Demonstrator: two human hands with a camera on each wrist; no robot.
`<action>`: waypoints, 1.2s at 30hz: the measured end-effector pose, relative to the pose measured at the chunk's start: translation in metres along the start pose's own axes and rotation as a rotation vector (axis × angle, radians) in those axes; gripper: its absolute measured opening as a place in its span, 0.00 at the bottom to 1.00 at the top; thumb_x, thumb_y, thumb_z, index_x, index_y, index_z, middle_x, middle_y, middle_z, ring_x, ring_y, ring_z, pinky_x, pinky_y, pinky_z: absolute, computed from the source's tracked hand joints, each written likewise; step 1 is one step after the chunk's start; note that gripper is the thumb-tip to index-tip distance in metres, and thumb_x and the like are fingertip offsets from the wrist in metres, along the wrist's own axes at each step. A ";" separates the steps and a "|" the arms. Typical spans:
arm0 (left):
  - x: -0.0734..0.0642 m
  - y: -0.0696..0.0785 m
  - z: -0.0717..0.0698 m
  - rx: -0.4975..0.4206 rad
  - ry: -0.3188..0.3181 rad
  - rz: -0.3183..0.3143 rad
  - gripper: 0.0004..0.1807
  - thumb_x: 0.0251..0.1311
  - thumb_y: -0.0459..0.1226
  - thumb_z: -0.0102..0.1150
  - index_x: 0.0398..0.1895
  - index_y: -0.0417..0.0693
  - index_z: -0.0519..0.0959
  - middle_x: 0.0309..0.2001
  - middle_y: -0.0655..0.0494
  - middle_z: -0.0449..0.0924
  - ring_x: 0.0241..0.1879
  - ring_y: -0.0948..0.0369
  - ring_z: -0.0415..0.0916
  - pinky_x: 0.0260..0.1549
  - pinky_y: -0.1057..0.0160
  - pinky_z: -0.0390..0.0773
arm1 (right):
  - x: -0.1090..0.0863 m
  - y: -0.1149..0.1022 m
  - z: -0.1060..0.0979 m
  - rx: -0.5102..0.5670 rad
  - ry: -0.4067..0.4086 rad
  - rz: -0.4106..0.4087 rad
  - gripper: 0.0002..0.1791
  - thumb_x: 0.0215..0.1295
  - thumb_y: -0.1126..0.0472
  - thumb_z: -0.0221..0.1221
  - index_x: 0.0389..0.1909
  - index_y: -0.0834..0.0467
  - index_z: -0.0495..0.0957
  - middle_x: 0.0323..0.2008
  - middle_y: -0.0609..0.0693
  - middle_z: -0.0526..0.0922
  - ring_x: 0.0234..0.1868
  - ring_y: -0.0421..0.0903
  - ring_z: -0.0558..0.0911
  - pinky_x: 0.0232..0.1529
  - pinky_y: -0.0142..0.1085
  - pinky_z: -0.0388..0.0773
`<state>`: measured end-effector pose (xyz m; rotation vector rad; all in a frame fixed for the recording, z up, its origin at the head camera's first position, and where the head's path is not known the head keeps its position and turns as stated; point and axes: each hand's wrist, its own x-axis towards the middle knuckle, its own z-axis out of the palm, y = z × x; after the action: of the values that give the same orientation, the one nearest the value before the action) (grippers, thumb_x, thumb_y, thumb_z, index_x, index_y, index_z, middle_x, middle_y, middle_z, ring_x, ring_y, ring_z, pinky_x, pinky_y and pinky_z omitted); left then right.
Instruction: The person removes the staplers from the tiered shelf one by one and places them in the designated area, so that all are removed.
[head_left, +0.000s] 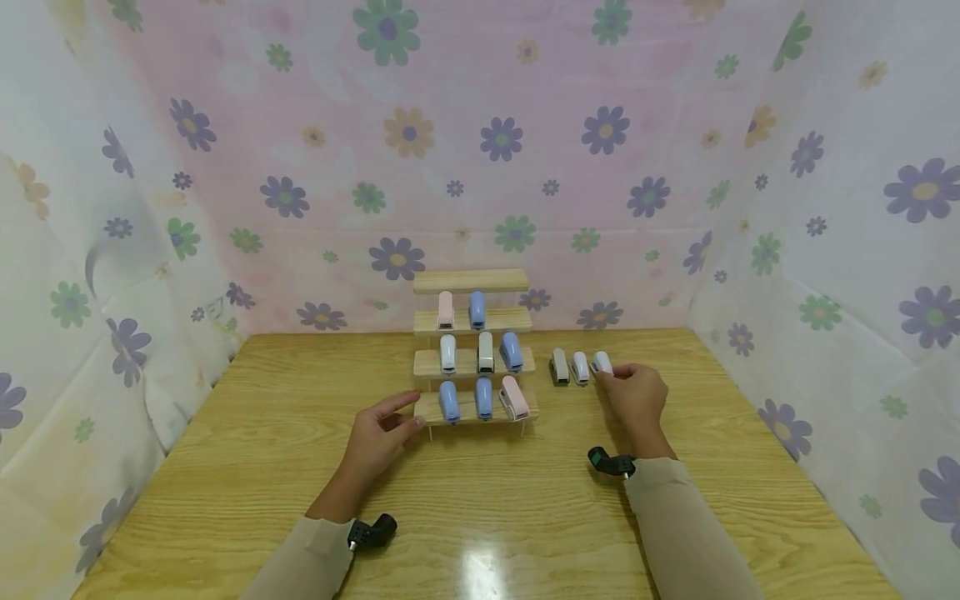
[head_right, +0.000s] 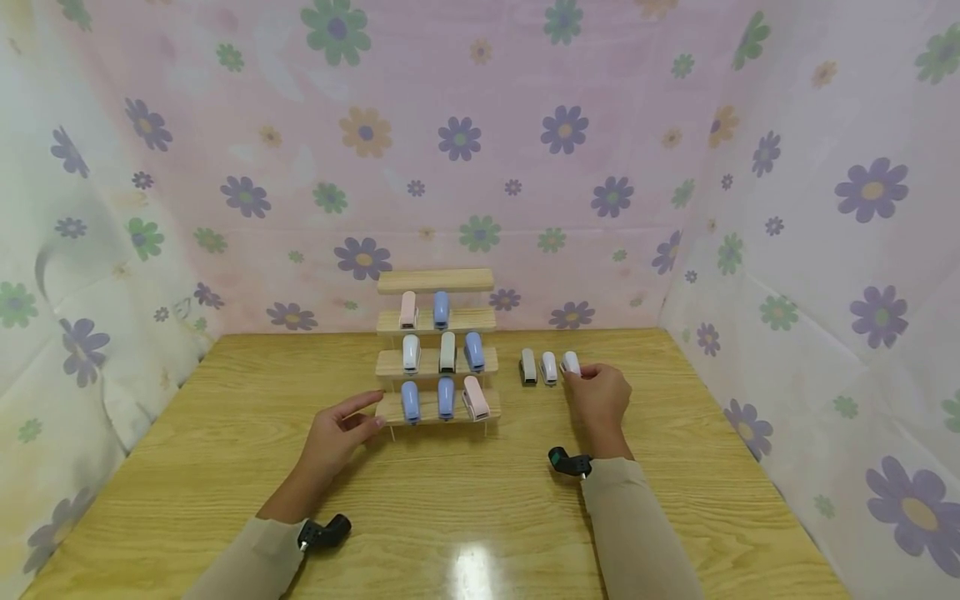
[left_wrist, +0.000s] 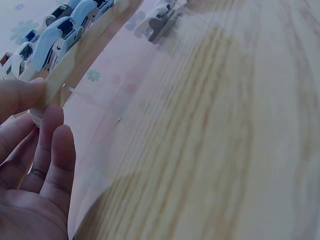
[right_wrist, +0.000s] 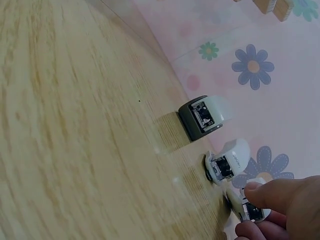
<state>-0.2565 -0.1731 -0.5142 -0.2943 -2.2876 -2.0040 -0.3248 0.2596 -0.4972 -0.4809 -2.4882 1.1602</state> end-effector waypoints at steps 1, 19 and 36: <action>0.000 0.000 0.000 -0.005 0.001 -0.001 0.25 0.64 0.34 0.72 0.64 0.42 0.81 0.65 0.43 0.79 0.37 0.67 0.82 0.28 0.69 0.80 | 0.000 0.000 0.000 -0.003 -0.002 -0.002 0.19 0.63 0.47 0.71 0.41 0.60 0.89 0.43 0.60 0.90 0.47 0.59 0.83 0.46 0.50 0.80; -0.001 0.002 0.002 -0.007 0.011 -0.003 0.25 0.62 0.33 0.72 0.63 0.41 0.82 0.65 0.43 0.79 0.39 0.66 0.82 0.29 0.71 0.79 | -0.005 -0.003 0.000 -0.022 0.004 -0.020 0.18 0.63 0.50 0.72 0.41 0.62 0.89 0.42 0.60 0.90 0.47 0.60 0.84 0.47 0.52 0.79; -0.001 0.002 0.000 -0.003 0.005 0.005 0.24 0.63 0.34 0.72 0.63 0.42 0.82 0.66 0.43 0.79 0.39 0.66 0.83 0.29 0.70 0.80 | -0.003 -0.001 0.003 -0.027 -0.002 -0.021 0.19 0.64 0.49 0.71 0.42 0.61 0.89 0.43 0.60 0.89 0.47 0.59 0.83 0.47 0.52 0.79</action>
<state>-0.2550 -0.1725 -0.5130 -0.2944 -2.2782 -2.0037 -0.3235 0.2558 -0.4988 -0.4596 -2.5077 1.1213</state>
